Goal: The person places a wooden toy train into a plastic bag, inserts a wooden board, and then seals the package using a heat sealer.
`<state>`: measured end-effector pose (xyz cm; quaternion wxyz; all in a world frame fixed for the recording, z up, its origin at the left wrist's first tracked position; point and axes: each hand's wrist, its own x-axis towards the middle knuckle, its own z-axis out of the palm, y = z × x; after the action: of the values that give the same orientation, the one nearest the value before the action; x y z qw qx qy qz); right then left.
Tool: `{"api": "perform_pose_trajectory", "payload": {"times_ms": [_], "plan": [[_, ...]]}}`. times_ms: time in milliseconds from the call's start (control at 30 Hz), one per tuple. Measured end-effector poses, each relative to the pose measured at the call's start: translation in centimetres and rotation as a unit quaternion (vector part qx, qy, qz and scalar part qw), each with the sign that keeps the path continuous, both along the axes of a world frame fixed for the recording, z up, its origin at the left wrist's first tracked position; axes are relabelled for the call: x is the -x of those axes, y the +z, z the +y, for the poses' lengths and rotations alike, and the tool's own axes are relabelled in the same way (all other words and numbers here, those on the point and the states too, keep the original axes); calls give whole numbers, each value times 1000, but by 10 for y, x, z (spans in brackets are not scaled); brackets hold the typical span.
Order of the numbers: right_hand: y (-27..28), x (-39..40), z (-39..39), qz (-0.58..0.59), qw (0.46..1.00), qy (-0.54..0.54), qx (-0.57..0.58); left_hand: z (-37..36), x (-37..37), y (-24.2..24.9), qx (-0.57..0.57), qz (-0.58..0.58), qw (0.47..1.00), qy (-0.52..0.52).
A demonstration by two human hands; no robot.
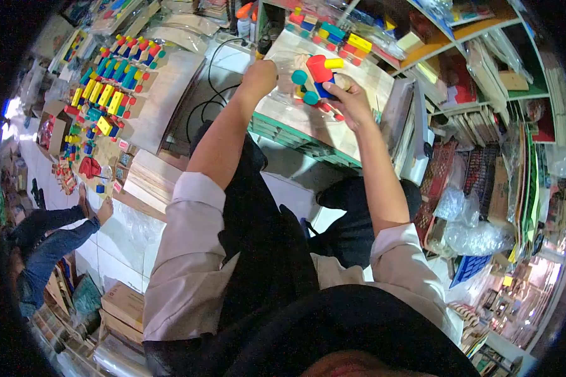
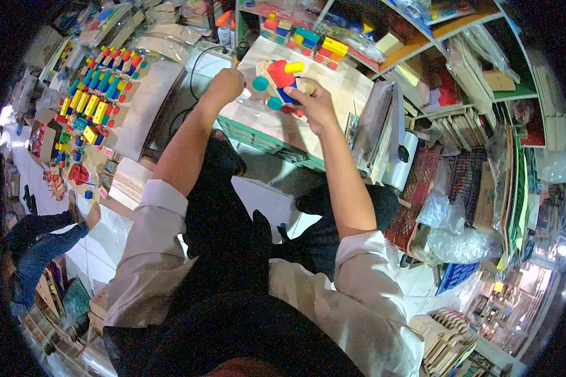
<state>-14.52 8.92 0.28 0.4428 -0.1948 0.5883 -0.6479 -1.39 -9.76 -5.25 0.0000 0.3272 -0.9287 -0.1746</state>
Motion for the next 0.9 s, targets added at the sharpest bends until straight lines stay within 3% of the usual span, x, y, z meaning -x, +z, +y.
{"api": "perform_pose_trajectory", "payload": {"times_ms": [100,167,267,333,367,433,467,533,633,700,767,833,900], "plan": [[-31,-16,-24,-137,988,-24,62,-9,-7,8,-67,108,992,10],[-53,-23,-41,-143,986,-47,74,-9,-12,8,-113,208,971,-4],[-73,-23,-50,-87,995,-27,44,-16,-9,8,-116,136,984,11],[-85,-23,-54,58,997,-58,6,-16,-12,6,-119,188,974,26],[-92,-21,-56,58,997,-58,6,-16,-14,7,-121,242,962,40],[-94,-21,-60,246,966,-80,12,-12,-14,14,-129,246,960,38],[-89,-23,-59,246,966,-80,11,-10,-14,18,-139,249,958,36],[-75,-27,-56,432,900,-50,-38,-11,-10,10,-124,289,948,47],[-65,-23,-60,517,853,5,-76,-9,-7,7,-117,345,930,53],[-73,-10,-73,519,851,28,-73,-6,-7,15,-126,361,923,49],[-67,-5,-83,590,800,76,-85,-4,-5,17,-170,380,909,14],[-65,-1,-96,570,809,87,-118,-4,-3,13,-157,373,914,-23],[-67,1,-108,675,698,134,-197,-5,0,9,-143,366,917,-61]]}}
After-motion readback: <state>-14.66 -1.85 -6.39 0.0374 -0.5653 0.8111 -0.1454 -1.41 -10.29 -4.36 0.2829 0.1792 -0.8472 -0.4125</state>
